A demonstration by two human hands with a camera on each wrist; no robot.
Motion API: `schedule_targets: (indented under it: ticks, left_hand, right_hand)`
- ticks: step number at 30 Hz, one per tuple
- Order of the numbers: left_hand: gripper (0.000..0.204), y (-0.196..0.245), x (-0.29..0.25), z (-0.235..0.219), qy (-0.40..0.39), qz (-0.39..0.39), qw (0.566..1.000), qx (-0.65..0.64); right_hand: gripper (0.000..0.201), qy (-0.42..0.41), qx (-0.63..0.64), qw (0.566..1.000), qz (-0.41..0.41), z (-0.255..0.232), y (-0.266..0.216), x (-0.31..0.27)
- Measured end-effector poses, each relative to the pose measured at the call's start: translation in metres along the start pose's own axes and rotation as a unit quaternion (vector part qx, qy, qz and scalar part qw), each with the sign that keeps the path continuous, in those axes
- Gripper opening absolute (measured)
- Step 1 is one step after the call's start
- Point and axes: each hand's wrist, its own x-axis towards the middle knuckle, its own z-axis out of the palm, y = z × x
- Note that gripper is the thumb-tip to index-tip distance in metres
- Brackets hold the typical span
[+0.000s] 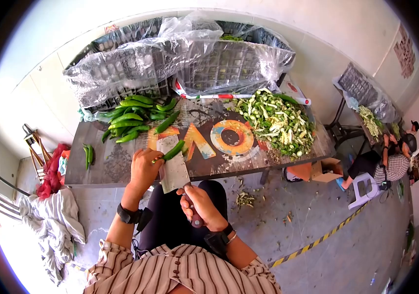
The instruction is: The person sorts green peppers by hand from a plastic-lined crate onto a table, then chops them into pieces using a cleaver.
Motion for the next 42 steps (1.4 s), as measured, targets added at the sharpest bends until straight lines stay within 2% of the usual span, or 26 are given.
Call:
schedule_targets:
  ticks: [7,10,12,14,17,29,32,37,41,42]
  left_hand:
    - [0.012,-0.004,-0.001,0.004,0.063,0.005,0.997,-0.042]
    - [0.010,-0.002,-0.001,0.002,0.049,-0.019,0.997,-0.054]
    - [0.011,0.000,-0.001,0.000,0.049,-0.021,0.997,-0.052]
    - [0.011,-0.001,-0.001,0.000,0.053,-0.022,0.997,-0.050]
    - [0.011,-0.002,0.001,0.004,0.069,0.005,0.996,-0.057]
    - [0.023,0.002,-0.002,0.005,0.037,0.031,0.999,0.020]
    - [0.024,0.001,0.000,0.005,0.021,0.020,0.999,0.022]
    - [0.027,0.001,-0.001,0.008,-0.016,-0.051,0.997,-0.057]
    - [0.032,0.020,0.000,-0.002,-0.017,-0.082,0.994,-0.077]
    - [0.034,0.027,0.001,-0.006,-0.020,-0.101,0.987,-0.120]
  right_hand:
    - [0.037,-0.004,0.009,1.000,0.005,-0.001,-0.001,-0.001]
    - [0.035,-0.004,0.006,1.000,0.001,-0.003,-0.007,-0.004]
    - [0.034,0.038,-0.015,0.998,-0.044,-0.006,-0.011,-0.011]
    - [0.034,0.063,0.021,0.994,-0.082,-0.010,-0.020,-0.019]
    - [0.038,0.113,0.009,0.987,-0.113,-0.016,-0.031,-0.030]
    - [0.034,0.096,0.010,0.992,-0.081,-0.018,-0.019,-0.037]
    - [0.034,0.094,0.009,0.992,-0.085,-0.018,-0.020,-0.036]
    - [0.034,0.095,0.011,0.992,-0.087,-0.019,-0.018,-0.039]
    - [0.034,0.102,0.020,0.991,-0.084,-0.021,-0.014,-0.037]
    - [0.034,0.108,0.022,0.990,-0.086,-0.021,-0.014,-0.037]
